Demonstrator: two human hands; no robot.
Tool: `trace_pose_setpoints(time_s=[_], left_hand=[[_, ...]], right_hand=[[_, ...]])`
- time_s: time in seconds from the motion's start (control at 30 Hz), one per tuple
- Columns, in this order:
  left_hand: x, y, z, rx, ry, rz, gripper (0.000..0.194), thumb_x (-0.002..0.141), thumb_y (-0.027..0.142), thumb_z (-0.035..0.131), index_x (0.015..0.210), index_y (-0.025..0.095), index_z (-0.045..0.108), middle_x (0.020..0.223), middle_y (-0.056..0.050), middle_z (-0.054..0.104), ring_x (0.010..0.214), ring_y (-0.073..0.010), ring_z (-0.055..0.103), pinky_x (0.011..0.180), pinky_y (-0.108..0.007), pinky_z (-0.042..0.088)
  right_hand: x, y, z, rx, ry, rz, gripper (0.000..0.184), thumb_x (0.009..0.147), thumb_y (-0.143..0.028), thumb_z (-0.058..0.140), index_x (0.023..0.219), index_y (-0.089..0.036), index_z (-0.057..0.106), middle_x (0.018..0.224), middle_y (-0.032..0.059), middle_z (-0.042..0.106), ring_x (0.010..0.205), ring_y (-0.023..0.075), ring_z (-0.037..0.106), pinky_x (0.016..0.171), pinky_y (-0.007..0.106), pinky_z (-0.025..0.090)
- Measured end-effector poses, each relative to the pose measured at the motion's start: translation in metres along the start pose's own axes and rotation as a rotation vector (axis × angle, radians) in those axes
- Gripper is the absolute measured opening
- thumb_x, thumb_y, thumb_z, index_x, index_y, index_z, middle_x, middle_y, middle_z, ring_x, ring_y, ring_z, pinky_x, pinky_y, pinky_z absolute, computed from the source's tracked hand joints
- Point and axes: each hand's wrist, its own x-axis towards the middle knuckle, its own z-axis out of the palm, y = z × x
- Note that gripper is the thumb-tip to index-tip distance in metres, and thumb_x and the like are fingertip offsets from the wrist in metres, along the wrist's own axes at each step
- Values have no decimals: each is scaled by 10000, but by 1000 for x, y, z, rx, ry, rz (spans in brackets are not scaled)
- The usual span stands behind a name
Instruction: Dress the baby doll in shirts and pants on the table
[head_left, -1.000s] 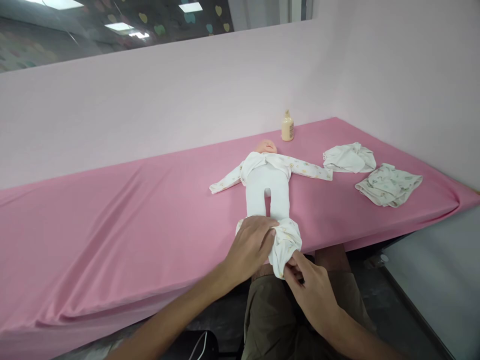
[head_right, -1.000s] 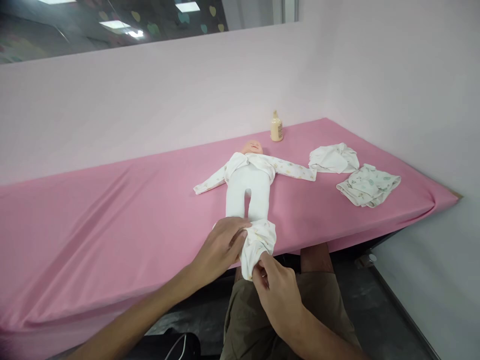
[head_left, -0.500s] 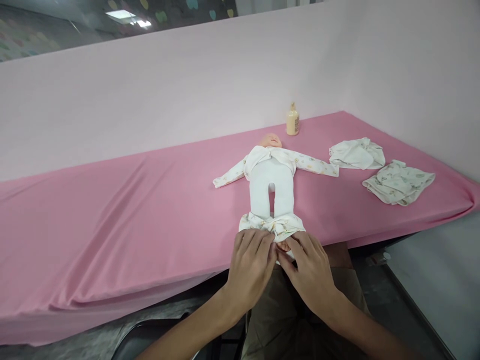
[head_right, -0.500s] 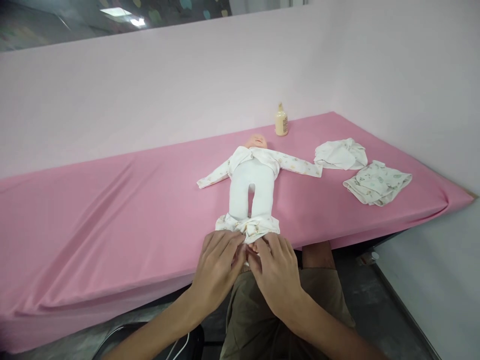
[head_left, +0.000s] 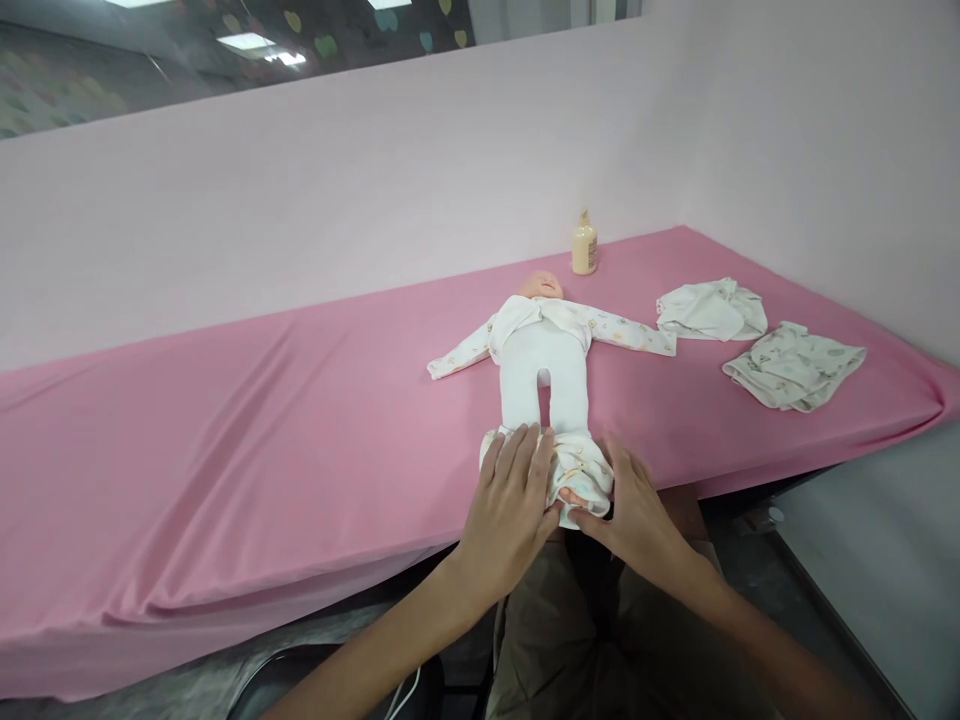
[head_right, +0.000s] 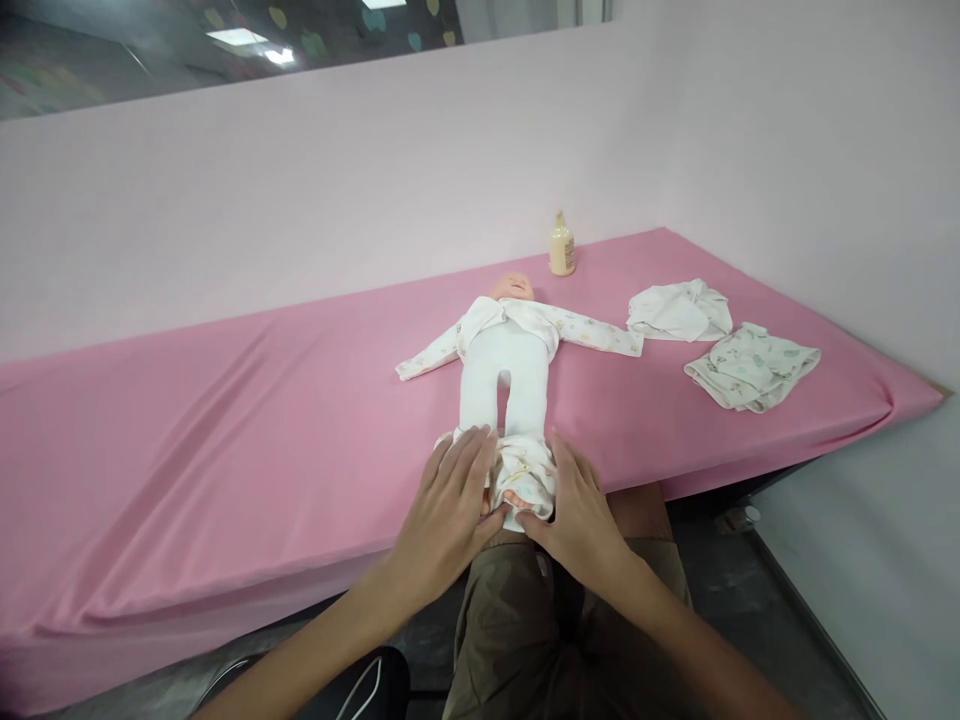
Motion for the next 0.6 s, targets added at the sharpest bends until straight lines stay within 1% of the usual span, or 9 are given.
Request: trace_pose_setpoints(time_s=[0.03,0.1,0.17,0.27,0.33,0.4,0.5,0.6], left_hand=[[2,-2,0,-16,-34,1,714,850,228,555,1472,127,220,1440,-179,442,1365,-329,371,1137,-537,264],[7,-5,-1,-55,-103,5,785,845,221,546,1503,138,127,1418,-170,476,1356,-316,391,1154,-540,233],[12,-8,-3,-103,-156,29,849,825,192,546,1516,154,56,1385,-165,500,1339,-308,409,1153,-537,235],[21,-14,-7,-194,-223,104,957,782,153,569,1523,191,-35,1344,-152,501,1287,-300,441,1099,-500,329],[24,-18,-9,-240,-248,129,1005,767,152,587,1524,226,-71,1322,-143,492,1234,-301,465,1041,-481,385],[26,-22,-9,-272,-258,138,1019,769,160,598,1525,252,-78,1318,-140,480,1204,-304,471,1008,-480,402],[27,-27,-7,-323,-263,129,961,787,138,579,1532,266,-13,1329,-136,476,1196,-299,466,989,-467,409],[30,-33,-2,-381,-277,52,868,805,132,561,1526,249,92,1336,-134,495,1202,-297,465,989,-461,408]], right_hand=[[4,0,-3,28,-88,23,866,804,-428,650,1506,-227,185,1452,156,431,1313,338,422,1031,537,409],[10,1,-9,71,-201,47,905,803,-416,640,1529,-223,136,1501,161,376,1362,354,365,1075,554,363],[15,3,-12,124,-252,57,929,818,-448,624,1541,-205,93,1520,175,345,1387,358,333,1089,558,349],[21,8,-16,202,-293,24,976,830,-505,618,1550,-215,26,1557,174,274,1423,340,285,1107,544,345],[24,13,-18,236,-321,-36,971,839,-492,620,1552,-243,10,1585,150,216,1444,315,253,1129,523,331],[28,17,-19,263,-343,-96,952,847,-442,623,1553,-265,9,1591,131,206,1446,295,256,1134,502,336],[35,23,-18,282,-331,-152,887,854,-288,585,1555,-268,41,1569,126,264,1418,281,316,1113,483,369],[42,28,-12,248,-273,-174,781,839,-172,511,1536,-273,171,1511,115,370,1344,270,420,1062,475,419]])
